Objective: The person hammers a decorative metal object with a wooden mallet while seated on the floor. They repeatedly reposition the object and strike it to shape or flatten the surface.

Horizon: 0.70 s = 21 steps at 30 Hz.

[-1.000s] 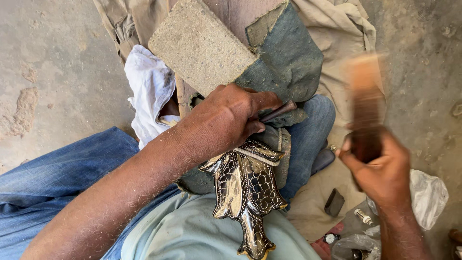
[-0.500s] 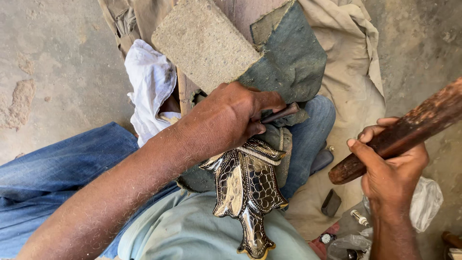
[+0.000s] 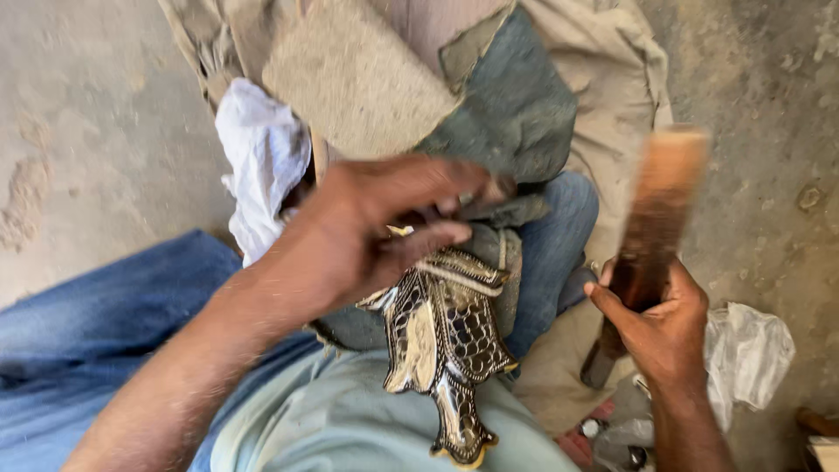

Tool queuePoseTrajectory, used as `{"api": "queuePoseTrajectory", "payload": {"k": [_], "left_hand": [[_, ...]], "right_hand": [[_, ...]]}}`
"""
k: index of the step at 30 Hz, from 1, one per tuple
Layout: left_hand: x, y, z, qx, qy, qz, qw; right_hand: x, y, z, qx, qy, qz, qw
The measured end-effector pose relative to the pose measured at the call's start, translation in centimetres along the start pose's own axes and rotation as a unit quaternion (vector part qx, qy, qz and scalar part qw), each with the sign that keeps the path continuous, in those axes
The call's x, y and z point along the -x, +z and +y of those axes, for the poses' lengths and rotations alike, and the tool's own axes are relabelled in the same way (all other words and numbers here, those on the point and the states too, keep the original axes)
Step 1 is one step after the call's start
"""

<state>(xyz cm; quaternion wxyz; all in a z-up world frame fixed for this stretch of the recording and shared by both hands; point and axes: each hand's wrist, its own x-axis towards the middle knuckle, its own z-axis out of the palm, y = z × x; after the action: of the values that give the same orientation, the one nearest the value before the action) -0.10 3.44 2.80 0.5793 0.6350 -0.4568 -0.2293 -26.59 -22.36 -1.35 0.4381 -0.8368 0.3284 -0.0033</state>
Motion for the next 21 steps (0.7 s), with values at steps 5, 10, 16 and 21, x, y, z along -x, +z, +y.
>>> {"api": "queuePoseTrajectory", "payload": {"k": [5, 10, 16, 21], "left_hand": [[1.9, -0.3, -1.0, -0.062, -0.093, 0.027, 0.993], [2.6, 1.1, -3.2, -0.030, -0.072, 0.004, 0.997], [1.5, 1.1, -4.4, -0.038, -0.048, -0.046, 0.997], [1.4, 1.2, -4.7, -0.030, -0.006, -0.047, 0.998]], "right_hand": [[1.7, 4.2, 4.8, -0.255, 0.161, -0.015, 0.953], [2.5, 3.0, 3.7, -0.260, 0.153, -0.005, 0.953], [2.5, -0.5, -2.4, -0.333, -0.054, -0.006, 0.941], [1.6, -1.7, -6.3, -0.202, -0.089, -0.018, 0.975]]}}
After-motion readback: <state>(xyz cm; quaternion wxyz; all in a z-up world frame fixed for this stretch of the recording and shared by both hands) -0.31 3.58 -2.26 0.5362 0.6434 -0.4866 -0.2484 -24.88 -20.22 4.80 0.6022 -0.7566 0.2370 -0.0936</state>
